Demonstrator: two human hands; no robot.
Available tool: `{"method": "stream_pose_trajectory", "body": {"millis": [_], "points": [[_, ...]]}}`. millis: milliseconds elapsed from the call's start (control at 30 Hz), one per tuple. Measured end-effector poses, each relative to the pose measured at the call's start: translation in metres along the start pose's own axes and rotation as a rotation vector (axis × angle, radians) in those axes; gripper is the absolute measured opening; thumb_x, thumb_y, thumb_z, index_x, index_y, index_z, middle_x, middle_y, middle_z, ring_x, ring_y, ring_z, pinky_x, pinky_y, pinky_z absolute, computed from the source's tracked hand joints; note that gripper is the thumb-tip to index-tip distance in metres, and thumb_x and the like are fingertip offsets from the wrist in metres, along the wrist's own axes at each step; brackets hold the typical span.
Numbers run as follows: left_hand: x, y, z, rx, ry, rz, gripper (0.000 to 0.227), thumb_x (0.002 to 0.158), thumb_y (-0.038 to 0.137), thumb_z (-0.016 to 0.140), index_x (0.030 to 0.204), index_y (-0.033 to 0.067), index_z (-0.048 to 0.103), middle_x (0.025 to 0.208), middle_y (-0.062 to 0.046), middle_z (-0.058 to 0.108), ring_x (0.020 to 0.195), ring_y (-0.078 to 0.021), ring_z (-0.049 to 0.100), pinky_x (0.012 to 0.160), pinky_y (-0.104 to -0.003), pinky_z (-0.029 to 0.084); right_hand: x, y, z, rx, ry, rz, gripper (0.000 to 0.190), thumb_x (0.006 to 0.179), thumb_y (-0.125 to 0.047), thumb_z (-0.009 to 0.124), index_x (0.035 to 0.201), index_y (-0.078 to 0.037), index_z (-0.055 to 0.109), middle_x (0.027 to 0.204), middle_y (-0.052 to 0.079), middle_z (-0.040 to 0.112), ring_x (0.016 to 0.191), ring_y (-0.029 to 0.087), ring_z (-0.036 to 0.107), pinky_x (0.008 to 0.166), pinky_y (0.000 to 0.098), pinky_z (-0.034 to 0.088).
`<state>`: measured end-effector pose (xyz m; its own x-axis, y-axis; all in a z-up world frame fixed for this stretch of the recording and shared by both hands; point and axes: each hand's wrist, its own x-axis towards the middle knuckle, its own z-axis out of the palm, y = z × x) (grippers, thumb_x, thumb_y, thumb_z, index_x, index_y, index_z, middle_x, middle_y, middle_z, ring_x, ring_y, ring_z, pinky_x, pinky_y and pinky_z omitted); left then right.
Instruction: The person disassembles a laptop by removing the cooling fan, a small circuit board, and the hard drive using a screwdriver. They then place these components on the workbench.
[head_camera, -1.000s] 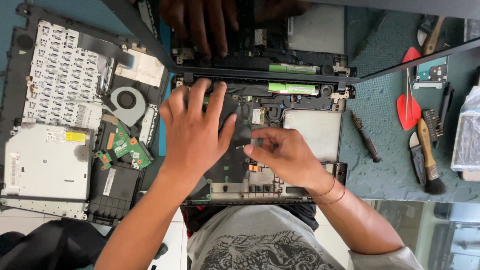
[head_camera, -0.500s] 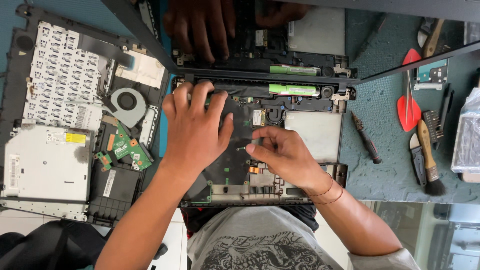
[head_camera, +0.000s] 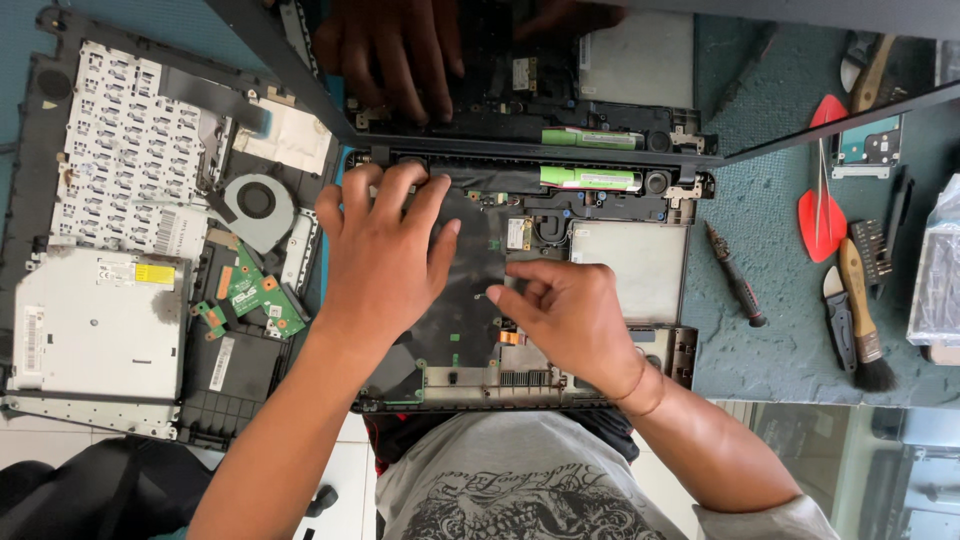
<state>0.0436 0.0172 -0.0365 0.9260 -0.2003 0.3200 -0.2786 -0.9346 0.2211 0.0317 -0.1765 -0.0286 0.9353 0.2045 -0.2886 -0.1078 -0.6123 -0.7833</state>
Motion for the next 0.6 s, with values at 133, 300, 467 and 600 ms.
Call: {"method": "stream_pose_trajectory", "body": {"millis": [133,300,467,600], "points": [[-0.001,-0.002,0.002,0.030,0.051,0.005,0.035,0.087,0.029,0.069,0.114,0.0083,0.063,0.115,-0.003,0.055,0.102,-0.0309,0.045,0.084,-0.049,0.034,0.004,-0.001,-0.003,-0.236,0.120,-0.321,0.013,0.078,-0.019,0.078,0.083,-0.008,0.072,0.050,-0.001,0.056,0.044,0.010,0.050,0.049,0.0279,0.045],[-0.002,-0.002,0.003,0.024,0.087,-0.019,0.030,0.085,0.032,0.071,0.103,0.0085,0.064,0.115,-0.005,0.055,0.106,-0.0331,0.044,0.082,-0.049,0.034,0.030,-0.010,-0.016,-0.403,0.192,-0.541,0.034,0.082,-0.018,0.076,0.108,-0.001,0.065,0.061,0.003,0.050,0.057,0.021,0.051,0.059,0.0370,0.046],[-0.005,0.000,0.005,0.021,0.106,-0.076,0.031,0.082,0.031,0.071,0.099,0.0061,0.065,0.116,-0.007,0.052,0.106,-0.0345,0.043,0.082,-0.050,0.033,0.042,-0.012,-0.008,-0.622,0.042,-0.447,0.039,0.082,-0.030,0.070,0.107,-0.001,0.064,0.078,0.015,0.065,0.070,0.035,0.061,0.059,0.0446,0.048],[-0.004,0.003,0.002,-0.025,0.078,-0.103,0.035,0.083,0.033,0.069,0.100,0.0034,0.066,0.119,-0.010,0.051,0.109,-0.0360,0.041,0.082,-0.051,0.033,0.043,-0.010,-0.007,-0.566,0.096,-0.498,0.031,0.081,-0.023,0.071,0.103,-0.002,0.068,0.086,0.016,0.068,0.075,0.035,0.063,0.065,0.0432,0.051]]}}
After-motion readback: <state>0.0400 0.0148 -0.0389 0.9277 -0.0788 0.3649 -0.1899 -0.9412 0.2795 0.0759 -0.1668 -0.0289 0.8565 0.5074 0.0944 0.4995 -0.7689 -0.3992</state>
